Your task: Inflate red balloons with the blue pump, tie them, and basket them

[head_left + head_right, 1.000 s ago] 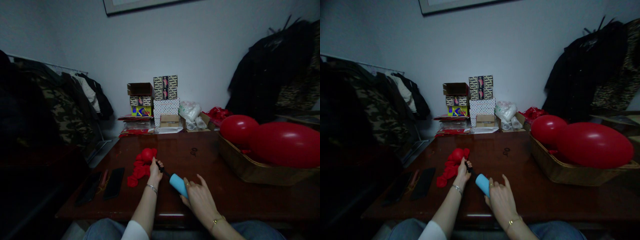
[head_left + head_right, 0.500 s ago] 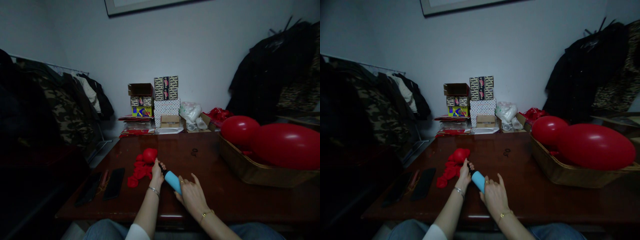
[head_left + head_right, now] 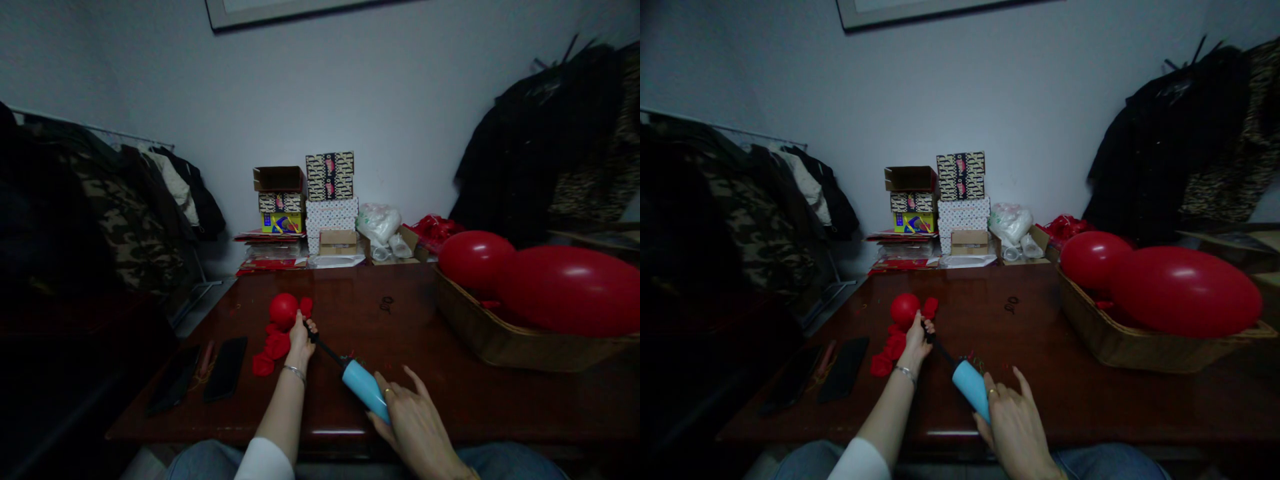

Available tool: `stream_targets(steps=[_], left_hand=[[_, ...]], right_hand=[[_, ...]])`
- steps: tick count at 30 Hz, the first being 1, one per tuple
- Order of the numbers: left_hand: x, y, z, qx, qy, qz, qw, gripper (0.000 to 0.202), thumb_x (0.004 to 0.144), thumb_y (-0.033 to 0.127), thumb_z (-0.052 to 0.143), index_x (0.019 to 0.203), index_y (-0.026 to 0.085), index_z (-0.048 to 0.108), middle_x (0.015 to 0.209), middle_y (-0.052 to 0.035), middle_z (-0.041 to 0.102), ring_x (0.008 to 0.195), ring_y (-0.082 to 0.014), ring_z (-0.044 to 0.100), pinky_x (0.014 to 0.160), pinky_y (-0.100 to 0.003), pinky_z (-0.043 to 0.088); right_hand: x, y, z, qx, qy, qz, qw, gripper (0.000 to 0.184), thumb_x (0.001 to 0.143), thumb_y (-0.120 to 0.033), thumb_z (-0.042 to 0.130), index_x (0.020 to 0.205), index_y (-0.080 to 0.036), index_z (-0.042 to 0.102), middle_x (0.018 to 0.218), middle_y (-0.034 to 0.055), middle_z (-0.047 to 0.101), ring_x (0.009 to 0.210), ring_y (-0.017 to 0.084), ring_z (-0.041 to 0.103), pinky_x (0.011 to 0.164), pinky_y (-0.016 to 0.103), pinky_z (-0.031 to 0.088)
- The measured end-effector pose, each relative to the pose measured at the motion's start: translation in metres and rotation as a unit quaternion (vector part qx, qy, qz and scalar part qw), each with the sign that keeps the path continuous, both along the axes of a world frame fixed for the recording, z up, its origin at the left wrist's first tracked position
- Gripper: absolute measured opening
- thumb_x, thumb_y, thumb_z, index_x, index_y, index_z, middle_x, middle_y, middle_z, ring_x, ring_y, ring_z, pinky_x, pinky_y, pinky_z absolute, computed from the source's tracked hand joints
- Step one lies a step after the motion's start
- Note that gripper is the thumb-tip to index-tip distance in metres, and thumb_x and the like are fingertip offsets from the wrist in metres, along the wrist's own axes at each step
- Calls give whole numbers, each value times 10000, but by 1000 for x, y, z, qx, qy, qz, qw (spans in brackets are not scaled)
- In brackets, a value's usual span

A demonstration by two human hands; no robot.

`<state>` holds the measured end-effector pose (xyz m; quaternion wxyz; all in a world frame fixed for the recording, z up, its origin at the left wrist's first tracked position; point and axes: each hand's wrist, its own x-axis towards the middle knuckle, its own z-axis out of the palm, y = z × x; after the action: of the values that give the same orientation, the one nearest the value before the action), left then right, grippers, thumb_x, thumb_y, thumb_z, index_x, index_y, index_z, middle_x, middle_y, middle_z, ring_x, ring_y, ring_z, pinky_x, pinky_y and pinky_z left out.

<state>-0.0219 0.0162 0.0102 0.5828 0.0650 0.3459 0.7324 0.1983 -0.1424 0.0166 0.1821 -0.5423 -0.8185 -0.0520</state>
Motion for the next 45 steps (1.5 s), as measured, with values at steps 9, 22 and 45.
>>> stream_targets(steps=[9,22,45], left_hand=[[10,-2,4,15,-21,-18,999,277,915,304,458,683,167,392,510,70,341,353,-22,313,328,-117,239],[36,-9,-10,24,32,-49,998,334,803,431,603,684,170,432,525,47,415,406,-63,410,391,-169,350],[8,2,5,14,4,-9,1000,285,911,317,456,673,174,391,495,65,353,353,-34,328,334,-124,256]], right_hand=[[-5,7,5,10,-3,-18,1000,420,792,-310,545,1176,-141,540,816,47,684,739,166,636,1048,430,193],[-36,40,15,-11,-27,-36,999,466,786,-348,557,1181,-102,544,837,81,687,713,182,646,1033,412,202],[8,1,10,-10,15,-6,1000,404,796,-297,541,1168,-143,560,851,44,691,757,164,643,1073,420,169]])
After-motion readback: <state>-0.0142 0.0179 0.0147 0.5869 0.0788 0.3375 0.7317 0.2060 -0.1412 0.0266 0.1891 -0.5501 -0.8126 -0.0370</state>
